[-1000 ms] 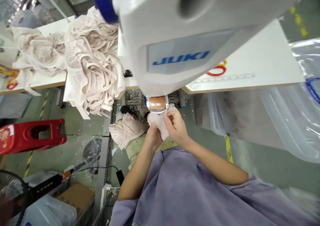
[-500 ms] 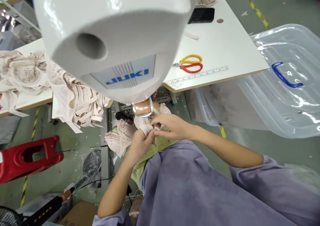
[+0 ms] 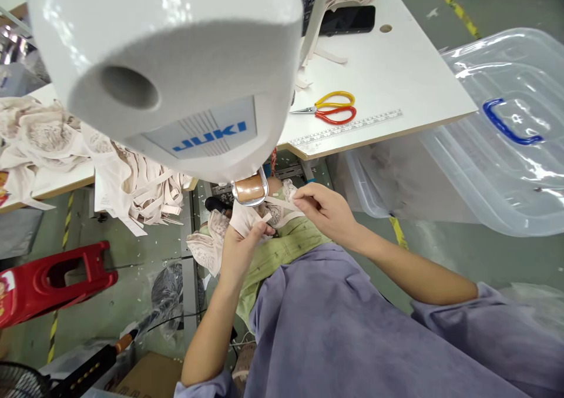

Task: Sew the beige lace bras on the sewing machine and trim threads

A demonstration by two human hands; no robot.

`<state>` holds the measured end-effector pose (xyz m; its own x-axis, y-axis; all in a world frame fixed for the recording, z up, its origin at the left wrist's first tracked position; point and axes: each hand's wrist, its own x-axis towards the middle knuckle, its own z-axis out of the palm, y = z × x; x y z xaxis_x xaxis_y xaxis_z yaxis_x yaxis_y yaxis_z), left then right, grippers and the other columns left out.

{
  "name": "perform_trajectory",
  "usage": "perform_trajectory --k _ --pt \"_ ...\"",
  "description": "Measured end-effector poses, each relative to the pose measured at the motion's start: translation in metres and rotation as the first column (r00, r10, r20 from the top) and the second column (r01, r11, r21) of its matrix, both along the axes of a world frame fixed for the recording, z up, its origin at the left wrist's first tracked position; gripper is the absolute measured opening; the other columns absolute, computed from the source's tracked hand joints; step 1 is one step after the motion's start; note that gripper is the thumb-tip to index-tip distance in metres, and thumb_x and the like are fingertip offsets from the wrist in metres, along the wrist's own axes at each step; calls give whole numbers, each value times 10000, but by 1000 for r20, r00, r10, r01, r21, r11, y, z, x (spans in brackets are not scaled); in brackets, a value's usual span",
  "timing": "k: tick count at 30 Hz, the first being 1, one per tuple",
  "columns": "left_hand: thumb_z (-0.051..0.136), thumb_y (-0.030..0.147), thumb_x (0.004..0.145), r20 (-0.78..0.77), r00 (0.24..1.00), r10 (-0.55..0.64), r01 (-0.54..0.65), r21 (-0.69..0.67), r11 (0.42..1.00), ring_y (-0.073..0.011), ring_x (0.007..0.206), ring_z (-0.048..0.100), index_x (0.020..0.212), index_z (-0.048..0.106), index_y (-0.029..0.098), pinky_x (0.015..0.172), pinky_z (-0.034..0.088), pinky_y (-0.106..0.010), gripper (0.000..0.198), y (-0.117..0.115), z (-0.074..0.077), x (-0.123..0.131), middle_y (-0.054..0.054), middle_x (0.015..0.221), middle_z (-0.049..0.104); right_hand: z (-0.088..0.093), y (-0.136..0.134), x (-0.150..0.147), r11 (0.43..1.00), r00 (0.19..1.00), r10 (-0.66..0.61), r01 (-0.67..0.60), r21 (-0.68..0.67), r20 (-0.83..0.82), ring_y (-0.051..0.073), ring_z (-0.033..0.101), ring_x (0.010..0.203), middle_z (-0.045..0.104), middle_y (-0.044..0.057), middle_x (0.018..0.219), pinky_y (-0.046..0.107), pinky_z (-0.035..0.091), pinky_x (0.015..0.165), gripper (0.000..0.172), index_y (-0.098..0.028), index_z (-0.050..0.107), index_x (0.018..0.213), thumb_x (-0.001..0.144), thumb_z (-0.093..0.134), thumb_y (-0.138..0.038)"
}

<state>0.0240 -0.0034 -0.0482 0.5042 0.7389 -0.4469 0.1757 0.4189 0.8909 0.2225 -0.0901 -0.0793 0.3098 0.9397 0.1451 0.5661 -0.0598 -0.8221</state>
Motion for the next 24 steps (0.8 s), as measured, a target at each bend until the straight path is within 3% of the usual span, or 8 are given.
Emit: perform_trajectory --k 1,3,6,9,14,17,24 --pt "785 405 787 38 996 83 -82 -24 996 -161 727 682 866 710 166 757 534 -290 263 -1 0 2 -34 780 737 1 -1 -3 999 1000 -29 29 22 6 173 622 749 705 54 887 312 485 700 220 -240 658 977 1001 476 -361" --pt "828 382 742 90 976 197 -191 -72 979 -144 659 676 847 718 159 710 544 -282 270 -5 -1 8 -30 766 744 4 -2 -12 996 999 27 -29 80 25 200 664 849 727 62 918 336 520 761 227 -253 689 973 999 488 -355" --pt "837 336 740 148 955 259 -250 -75 965 -125 668 669 821 729 148 713 542 -256 231 -12 -2 16 -15 757 736 7 1 -27 977 994 102 -109 184 48 188 680 868 739 56 945 318 539 749 194 -261 704 1000 987 515 -299" --pt "834 310 754 190 935 298 -290 -72 954 -122 762 684 865 747 162 770 542 -237 205 -18 -3 21 -8 820 748 10 7 -36 973 996 86 -92 211 37 173 674 852 736 53 944 297 529 726 189 -250 694 1000 983 506 -258" --pt "771 344 827 122 965 232 -236 21 971 -175 924 715 976 770 181 860 554 -273 220 -23 -2 19 -40 971 776 15 13 -34 994 998 66 -65 84 -19 147 628 755 709 37 875 271 464 665 164 -230 681 909 960 537 -290" --pt "741 345 855 46 988 148 -153 147 977 -208 991 715 1032 775 184 907 559 -306 242 -24 0 13 -55 1040 777 19 15 -26 992 989 127 -125 33 -71 116 564 642 659 12 780 250 400 594 125 -220 673 838 908 587 -277" --pt "803 308 787 46 988 146 -153 298 942 -174 687 698 903 792 143 692 592 -279 202 -27 0 6 -40 768 765 32 19 -12 942 932 335 -337 13 -139 89 479 600 619 -15 744 219 330 567 54 -195 623 762 805 592 -187"
